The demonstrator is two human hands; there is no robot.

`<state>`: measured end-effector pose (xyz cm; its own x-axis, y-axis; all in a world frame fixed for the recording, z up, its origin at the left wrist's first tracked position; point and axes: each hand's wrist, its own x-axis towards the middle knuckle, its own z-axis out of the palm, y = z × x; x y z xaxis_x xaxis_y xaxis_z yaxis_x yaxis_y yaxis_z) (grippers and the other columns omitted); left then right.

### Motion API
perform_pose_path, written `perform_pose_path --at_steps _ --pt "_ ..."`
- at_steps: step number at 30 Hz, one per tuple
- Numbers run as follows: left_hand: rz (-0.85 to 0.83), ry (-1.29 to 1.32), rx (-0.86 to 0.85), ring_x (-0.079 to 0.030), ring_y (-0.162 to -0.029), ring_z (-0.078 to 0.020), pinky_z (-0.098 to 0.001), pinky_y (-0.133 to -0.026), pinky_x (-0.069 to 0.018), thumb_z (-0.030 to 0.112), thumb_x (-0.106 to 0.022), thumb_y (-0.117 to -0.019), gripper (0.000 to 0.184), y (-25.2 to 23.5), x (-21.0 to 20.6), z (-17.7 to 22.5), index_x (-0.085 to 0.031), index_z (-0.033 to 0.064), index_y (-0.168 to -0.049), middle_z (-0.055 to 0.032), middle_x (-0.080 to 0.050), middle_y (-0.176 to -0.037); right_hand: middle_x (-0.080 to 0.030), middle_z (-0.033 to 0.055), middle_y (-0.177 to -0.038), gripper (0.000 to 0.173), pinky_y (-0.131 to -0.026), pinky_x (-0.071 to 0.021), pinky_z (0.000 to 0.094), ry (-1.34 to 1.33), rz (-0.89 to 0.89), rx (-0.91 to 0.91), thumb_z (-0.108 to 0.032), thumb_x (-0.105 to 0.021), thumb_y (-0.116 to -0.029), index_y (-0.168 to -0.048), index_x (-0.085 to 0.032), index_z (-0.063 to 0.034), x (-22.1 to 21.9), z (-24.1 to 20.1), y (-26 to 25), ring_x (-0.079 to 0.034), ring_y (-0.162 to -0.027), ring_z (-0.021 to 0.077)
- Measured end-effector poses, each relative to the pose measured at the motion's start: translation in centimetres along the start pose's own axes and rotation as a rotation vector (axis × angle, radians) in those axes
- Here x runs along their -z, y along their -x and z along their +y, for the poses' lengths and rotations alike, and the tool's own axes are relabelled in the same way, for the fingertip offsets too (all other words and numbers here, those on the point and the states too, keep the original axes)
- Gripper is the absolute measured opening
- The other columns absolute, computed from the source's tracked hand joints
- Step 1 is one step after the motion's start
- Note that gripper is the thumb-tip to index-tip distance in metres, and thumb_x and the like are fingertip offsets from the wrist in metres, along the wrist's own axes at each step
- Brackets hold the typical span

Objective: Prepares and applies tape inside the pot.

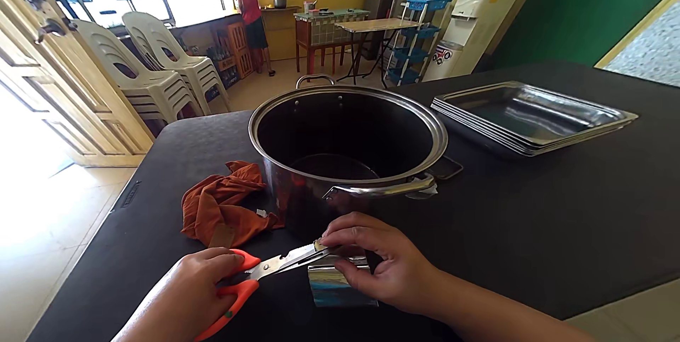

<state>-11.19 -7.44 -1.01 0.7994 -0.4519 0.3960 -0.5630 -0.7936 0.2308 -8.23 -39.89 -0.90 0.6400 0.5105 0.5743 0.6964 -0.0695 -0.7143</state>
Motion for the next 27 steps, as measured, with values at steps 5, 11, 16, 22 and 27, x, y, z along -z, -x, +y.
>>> perform_pose_path --at_steps 5,11,16,22,27 --pt "-0.027 0.045 0.065 -0.073 -0.08 -0.0153 -0.0343 -0.068 -0.0611 0.019 -0.072 -0.0674 0.028 0.0 0.7 0.8 -0.078 0.0094 -0.093 -0.0034 -0.076 -0.093 -0.064 0.0054 -0.12 0.028 -0.08 -0.0657 0.0281 0.112 0.095 0.032 -0.003 -0.071 -0.0886 -0.117 -0.071 -0.0038 -0.6 0.5 0.3 -0.069 -0.1 0.011" --pt "-0.037 0.08 0.094 -0.074 -0.083 -0.0184 -0.0358 -0.073 -0.0613 0.016 -0.074 -0.0698 0.027 0.1 1.2 1.5 -0.077 0.0062 -0.095 -0.0069 -0.076 -0.096 -0.064 0.0035 -0.107 0.016 -0.073 -0.0633 0.0224 0.234 0.301 0.112 -0.004 -0.07 -0.0897 -0.106 -0.07 -0.0048 -1.3 1.0 0.5 -0.068 -0.088 0.0065" --pt "-0.064 0.098 0.127 -0.074 -0.084 -0.0198 -0.0368 -0.074 -0.0611 0.017 -0.075 -0.0721 0.027 0.2 1.2 2.4 -0.077 0.0052 -0.096 -0.0083 -0.076 -0.095 -0.062 0.0026 -0.099 0.009 -0.071 -0.0596 0.0208 0.205 0.348 0.09 -0.005 -0.063 -0.091 -0.1 -0.062 -0.0074 -1.8 1.3 0.8 -0.065 -0.085 0.0059" --pt "-0.061 0.112 0.155 -0.074 -0.084 -0.0205 -0.0368 -0.075 -0.0609 0.016 -0.076 -0.0729 0.027 0.2 1.0 3.1 -0.077 0.0038 -0.097 -0.0091 -0.076 -0.096 -0.062 0.0021 -0.1 0.011 -0.07 -0.0577 0.0188 0.213 0.385 0.065 -0.007 -0.06 -0.0931 -0.103 -0.057 -0.009 -2.1 1.3 1.1 -0.063 -0.083 0.0044" --pt "-0.043 0.098 0.189 -0.073 -0.081 -0.0193 -0.0359 -0.072 -0.0604 0.016 -0.076 -0.0705 0.028 0.1 0.4 3.8 -0.077 0.0047 -0.096 -0.0081 -0.075 -0.093 -0.064 0.0007 -0.098 0.005 -0.069 -0.0563 0.0164 0.311 0.385 0.121 -0.008 -0.063 -0.0922 -0.095 -0.067 -0.0081 -1.9 1.0 1.1 -0.062 -0.082 0.0023"
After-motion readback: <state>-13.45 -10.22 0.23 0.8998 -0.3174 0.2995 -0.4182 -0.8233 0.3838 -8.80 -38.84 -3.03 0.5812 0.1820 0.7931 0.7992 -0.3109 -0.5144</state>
